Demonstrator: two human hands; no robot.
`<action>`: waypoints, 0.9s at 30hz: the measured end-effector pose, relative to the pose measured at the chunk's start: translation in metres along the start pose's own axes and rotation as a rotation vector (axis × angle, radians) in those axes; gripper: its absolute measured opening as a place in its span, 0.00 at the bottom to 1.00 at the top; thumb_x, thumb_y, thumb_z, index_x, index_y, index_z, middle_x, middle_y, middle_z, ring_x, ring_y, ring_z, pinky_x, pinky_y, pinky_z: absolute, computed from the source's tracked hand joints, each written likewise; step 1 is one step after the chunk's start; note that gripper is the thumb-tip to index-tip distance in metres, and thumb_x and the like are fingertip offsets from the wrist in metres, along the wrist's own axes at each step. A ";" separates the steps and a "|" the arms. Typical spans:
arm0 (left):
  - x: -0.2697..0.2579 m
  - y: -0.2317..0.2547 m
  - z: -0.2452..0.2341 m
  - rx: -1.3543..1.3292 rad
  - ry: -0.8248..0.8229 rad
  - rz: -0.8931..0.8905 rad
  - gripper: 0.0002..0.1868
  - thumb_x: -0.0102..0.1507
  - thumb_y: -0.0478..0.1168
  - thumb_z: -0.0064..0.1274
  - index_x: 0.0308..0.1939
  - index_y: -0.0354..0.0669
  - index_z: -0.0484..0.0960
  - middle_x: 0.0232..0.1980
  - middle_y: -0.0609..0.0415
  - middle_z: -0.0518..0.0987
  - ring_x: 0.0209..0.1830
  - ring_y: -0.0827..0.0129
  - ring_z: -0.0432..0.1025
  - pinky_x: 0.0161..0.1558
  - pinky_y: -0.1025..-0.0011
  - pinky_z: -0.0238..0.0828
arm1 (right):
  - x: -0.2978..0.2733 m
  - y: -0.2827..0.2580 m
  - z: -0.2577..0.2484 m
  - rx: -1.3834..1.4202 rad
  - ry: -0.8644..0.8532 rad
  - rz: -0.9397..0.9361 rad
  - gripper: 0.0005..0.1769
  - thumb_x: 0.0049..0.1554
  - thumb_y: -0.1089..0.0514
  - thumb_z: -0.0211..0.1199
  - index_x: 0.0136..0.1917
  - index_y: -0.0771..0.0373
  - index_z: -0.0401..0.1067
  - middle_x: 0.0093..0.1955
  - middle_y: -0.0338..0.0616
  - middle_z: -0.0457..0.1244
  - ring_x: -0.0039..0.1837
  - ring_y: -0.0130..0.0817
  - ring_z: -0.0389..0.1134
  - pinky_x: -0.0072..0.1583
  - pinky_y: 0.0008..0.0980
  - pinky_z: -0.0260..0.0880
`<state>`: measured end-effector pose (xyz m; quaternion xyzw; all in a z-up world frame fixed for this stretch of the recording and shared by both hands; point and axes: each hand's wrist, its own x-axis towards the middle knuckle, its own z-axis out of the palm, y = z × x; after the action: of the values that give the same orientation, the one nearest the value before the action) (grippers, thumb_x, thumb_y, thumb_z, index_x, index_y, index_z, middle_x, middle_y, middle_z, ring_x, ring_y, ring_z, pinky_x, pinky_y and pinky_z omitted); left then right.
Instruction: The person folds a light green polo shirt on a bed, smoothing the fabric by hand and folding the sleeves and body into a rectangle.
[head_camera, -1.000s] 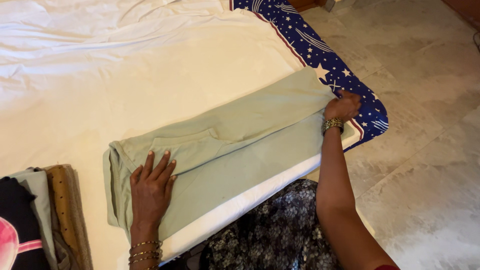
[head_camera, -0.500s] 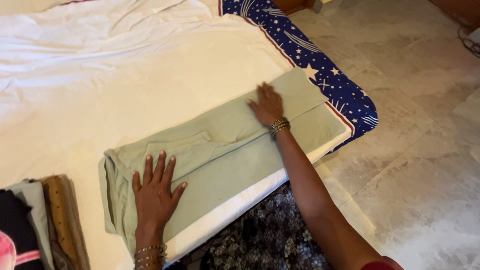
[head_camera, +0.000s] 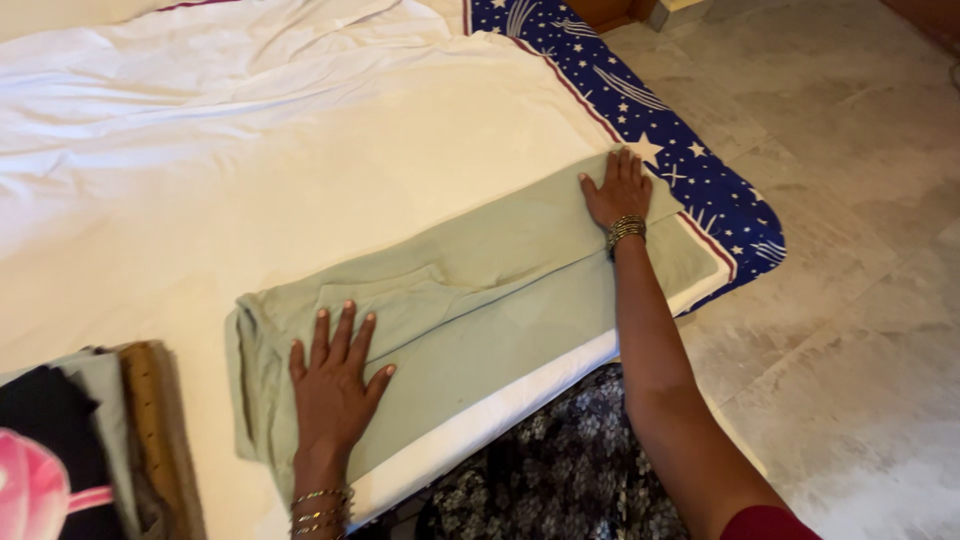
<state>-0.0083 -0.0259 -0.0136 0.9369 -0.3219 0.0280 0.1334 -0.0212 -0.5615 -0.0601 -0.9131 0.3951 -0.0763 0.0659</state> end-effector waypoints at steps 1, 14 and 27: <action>-0.001 0.001 -0.002 -0.011 -0.001 0.002 0.40 0.59 0.62 0.50 0.75 0.63 0.62 0.82 0.61 0.51 0.82 0.60 0.40 0.74 0.44 0.33 | -0.004 -0.002 -0.003 -0.007 0.024 0.012 0.47 0.62 0.29 0.42 0.82 0.61 0.47 0.87 0.49 0.36 0.86 0.45 0.33 0.78 0.51 0.36; -0.008 -0.001 -0.008 -0.082 0.035 0.013 0.37 0.61 0.59 0.52 0.74 0.60 0.64 0.82 0.58 0.53 0.82 0.58 0.42 0.74 0.45 0.35 | -0.025 -0.012 0.016 0.035 -0.004 -0.273 0.41 0.64 0.36 0.46 0.81 0.62 0.51 0.86 0.46 0.44 0.85 0.46 0.40 0.78 0.52 0.41; -0.006 -0.004 -0.003 -0.083 0.021 0.011 0.38 0.60 0.60 0.51 0.73 0.62 0.64 0.81 0.60 0.52 0.81 0.59 0.41 0.74 0.46 0.34 | 0.092 0.011 0.027 -0.053 -0.153 -0.197 0.49 0.62 0.28 0.37 0.84 0.61 0.39 0.87 0.51 0.30 0.86 0.47 0.25 0.80 0.50 0.30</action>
<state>-0.0104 -0.0183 -0.0125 0.9285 -0.3263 0.0251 0.1753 0.0385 -0.6346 -0.0803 -0.9521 0.2991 -0.0023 0.0638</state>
